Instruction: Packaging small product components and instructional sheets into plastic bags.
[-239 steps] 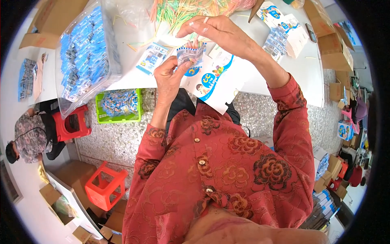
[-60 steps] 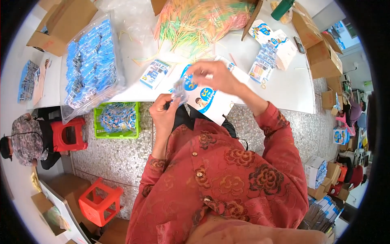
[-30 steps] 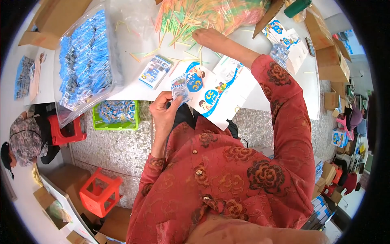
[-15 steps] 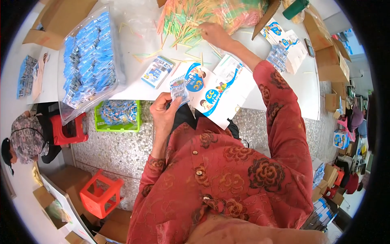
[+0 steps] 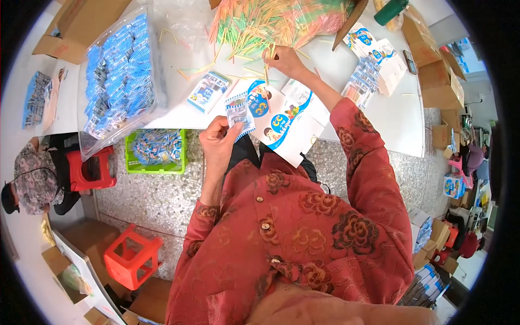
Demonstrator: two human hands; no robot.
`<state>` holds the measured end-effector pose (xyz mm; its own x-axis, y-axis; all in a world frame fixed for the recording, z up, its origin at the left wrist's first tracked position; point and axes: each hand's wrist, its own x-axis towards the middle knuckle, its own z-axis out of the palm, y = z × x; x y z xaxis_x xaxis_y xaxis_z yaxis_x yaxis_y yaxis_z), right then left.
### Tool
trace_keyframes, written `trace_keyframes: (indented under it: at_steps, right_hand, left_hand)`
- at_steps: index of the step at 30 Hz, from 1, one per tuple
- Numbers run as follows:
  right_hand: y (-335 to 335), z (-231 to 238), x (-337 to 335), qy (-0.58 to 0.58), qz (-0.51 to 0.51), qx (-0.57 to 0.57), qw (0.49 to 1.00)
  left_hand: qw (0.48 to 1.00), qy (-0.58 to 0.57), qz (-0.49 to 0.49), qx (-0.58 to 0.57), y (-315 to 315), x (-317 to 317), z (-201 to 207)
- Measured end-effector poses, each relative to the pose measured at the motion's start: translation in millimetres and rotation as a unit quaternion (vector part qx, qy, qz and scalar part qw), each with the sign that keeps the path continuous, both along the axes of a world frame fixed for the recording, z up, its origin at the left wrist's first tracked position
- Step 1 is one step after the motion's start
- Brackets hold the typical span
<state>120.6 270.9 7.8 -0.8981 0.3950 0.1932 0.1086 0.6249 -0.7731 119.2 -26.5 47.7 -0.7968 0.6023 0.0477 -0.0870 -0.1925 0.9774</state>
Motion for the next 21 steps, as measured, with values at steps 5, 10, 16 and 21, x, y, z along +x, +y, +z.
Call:
trace_keyframes:
  at_steps: [5,10,16,21]
  right_hand:
    - [-9.1,-2.9,5.3,0.010,0.005,-0.022,1.000]
    - [-17.7,3.7,12.6,0.083,0.014,0.077,0.994]
    - [-1.6,-0.1,21.2,0.070,-0.053,0.058,0.994]
    - [-6.9,25.9,31.0,0.023,-0.043,-0.016,0.999]
  left_hand:
    - [1.000,-0.009,0.001,-0.003,4.6,3.9,5.0]
    - [1.000,0.016,0.011,-0.002,5.7,5.1,10.3]
    - [0.995,0.096,-0.003,-0.001,5.2,-3.0,13.5]
    - [0.989,0.147,0.006,-0.006,10.8,-3.8,13.9]
